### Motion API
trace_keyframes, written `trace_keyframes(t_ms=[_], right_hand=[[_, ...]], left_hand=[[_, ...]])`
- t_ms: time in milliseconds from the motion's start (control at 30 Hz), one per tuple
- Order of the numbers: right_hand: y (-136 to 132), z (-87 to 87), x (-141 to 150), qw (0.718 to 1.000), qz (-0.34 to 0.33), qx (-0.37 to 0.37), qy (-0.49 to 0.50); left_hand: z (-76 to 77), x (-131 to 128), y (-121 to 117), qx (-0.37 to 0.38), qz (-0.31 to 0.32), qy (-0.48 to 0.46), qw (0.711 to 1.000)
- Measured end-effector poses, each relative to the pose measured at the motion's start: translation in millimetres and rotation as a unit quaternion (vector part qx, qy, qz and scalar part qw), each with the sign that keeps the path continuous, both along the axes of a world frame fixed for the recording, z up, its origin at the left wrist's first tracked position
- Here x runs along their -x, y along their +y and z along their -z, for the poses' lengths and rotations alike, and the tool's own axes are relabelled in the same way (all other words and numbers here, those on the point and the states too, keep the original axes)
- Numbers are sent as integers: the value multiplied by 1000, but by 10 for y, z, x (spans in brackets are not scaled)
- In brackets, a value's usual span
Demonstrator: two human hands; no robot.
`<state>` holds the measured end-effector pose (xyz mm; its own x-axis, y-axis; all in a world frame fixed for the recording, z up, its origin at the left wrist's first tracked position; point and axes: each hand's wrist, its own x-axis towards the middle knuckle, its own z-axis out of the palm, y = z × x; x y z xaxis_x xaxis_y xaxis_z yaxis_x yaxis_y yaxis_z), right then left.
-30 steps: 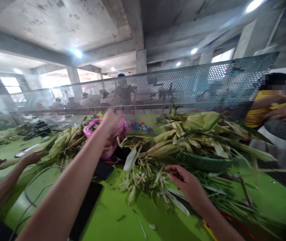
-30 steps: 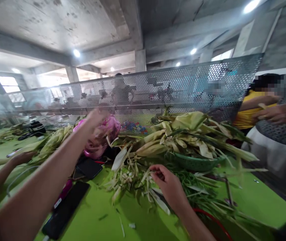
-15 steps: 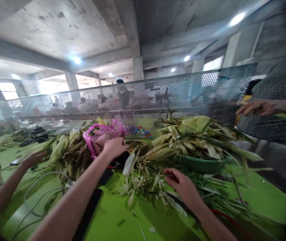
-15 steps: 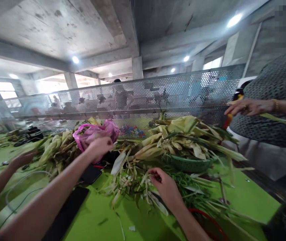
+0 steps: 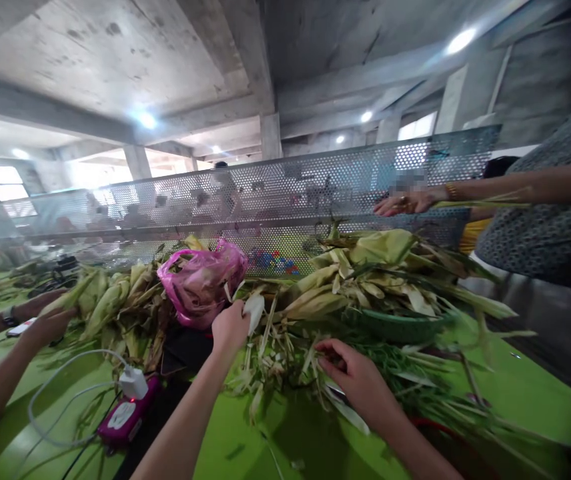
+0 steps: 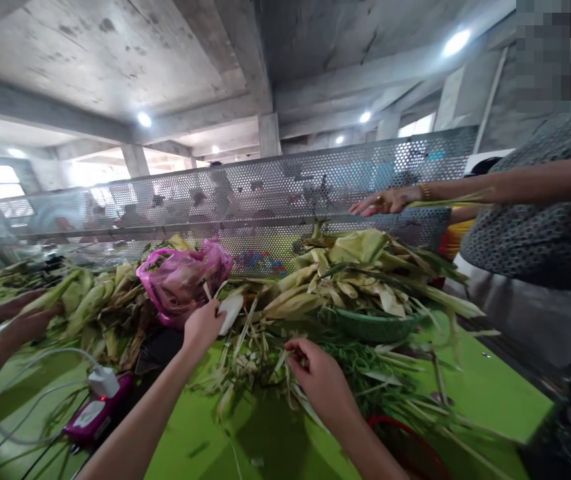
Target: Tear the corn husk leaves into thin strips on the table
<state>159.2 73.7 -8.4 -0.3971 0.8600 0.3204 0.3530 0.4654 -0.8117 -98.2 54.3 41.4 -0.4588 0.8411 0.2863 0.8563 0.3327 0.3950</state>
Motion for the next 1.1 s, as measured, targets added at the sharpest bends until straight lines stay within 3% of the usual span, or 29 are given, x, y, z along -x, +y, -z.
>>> trace_keyframes(t_ms=[133,233,300,433,567,800,967,1100], right_hand=[[-4,22,-2,1000,0,11,8],[-32,-2,19,999,-5,33,37],[-61,-57,56,996,-9,66,65],[-61,-192,188,980,-38,133,143],[45,-230,307,969,-46,164,181],[34,-115,307,975,-22,135,176],[-25,-62,272,972,-52,129,191],[-45,-32,274,979,-40,110,166]], left_hand=[[-74,-42,-63,-95,26,-60,993],[62,-230,-100,-250,101,-256,929],[203,-412,-118,-281,128,-342,888],[442,-778,-132,-270,140,-398,865],[575,-959,-111,-232,195,-444,843],[640,-898,-159,-218,216,-502,809],[604,-875,-234,-215,218,-499,811],[670,-855,-244,-202,233,-498,810]])
